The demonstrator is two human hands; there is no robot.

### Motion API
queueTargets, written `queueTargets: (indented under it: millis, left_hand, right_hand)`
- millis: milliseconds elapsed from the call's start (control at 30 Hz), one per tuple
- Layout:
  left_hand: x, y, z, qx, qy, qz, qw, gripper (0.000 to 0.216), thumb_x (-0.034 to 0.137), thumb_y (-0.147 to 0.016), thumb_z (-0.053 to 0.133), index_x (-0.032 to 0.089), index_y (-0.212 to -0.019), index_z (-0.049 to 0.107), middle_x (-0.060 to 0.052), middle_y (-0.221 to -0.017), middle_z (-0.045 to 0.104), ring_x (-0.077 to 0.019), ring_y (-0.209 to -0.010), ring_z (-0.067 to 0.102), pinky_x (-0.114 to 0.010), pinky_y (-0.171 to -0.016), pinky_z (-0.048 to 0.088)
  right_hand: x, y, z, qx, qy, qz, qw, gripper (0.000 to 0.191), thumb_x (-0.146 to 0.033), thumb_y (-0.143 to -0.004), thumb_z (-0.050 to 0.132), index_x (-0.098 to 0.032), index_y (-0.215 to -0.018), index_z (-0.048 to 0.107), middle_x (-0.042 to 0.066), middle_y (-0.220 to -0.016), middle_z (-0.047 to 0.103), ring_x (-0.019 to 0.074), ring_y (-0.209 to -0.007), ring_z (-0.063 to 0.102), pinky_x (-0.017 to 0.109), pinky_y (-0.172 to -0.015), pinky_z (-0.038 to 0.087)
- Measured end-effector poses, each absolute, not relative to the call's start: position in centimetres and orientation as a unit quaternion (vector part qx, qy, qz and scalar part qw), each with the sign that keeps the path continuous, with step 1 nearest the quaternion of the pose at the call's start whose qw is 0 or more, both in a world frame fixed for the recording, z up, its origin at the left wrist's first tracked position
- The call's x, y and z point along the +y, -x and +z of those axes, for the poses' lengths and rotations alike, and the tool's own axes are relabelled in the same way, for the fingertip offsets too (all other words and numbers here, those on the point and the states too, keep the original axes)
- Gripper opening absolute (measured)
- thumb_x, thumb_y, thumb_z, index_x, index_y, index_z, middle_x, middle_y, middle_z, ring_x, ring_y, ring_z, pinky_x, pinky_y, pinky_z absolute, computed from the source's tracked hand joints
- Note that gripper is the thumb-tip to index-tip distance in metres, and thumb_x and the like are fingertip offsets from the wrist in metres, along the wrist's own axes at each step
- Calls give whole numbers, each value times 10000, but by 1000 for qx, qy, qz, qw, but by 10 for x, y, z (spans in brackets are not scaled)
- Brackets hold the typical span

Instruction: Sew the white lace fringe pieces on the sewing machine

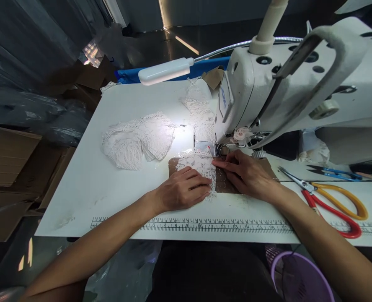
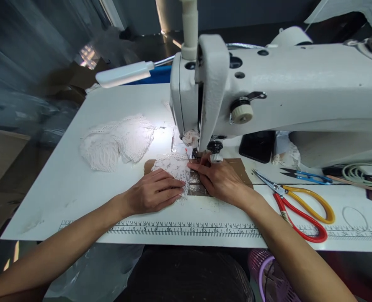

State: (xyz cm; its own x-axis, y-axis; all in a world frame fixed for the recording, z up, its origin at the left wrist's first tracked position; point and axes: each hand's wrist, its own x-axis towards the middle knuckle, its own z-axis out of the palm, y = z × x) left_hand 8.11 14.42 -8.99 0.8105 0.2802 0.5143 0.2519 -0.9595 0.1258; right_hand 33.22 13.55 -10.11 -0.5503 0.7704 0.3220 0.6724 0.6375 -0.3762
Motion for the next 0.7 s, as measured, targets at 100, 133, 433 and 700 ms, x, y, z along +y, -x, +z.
queueTargets:
  millis: [100,133,433,700]
  left_hand:
    - [144,-81,-91,140,-950,278,24,43,167,-893,644,150,-901,683,-47,-1000,741,-152,-806,643,-314,-699,539]
    - [144,-81,-91,141,-950,278,24,42,168,-893,643,151,-895,682,-44,-1001,741,-150,-804,642,-313,-699,540]
    - [143,-81,-91,149,-951,269,23,57,183,-898,633,158,-894,684,-34,-1008,740,-151,-812,633,-319,-722,526]
    - [145,-78,-89,157,-937,307,57,213,369,-891,659,163,-936,678,-44,-989,735,-170,-813,634,-355,-744,500]
  right_hand:
    - [133,-334,-96,-864,417,138,246,443,-141,-939,460,-211,-1366,556,110,-1092,612,176,-795,617,312,-705,534]
    - [131,-335,-94,-863,412,149,250,454,-136,-936,463,-221,-1374,549,105,-1090,613,174,-809,617,309,-716,532]
    - [124,-336,-103,-890,385,128,209,419,-176,-920,506,-291,-1309,616,124,-1100,568,264,-1008,576,437,-813,499]
    - [124,-333,-103,-882,391,129,229,401,-169,-920,496,-289,-1270,651,122,-1081,545,248,-974,576,433,-827,498]
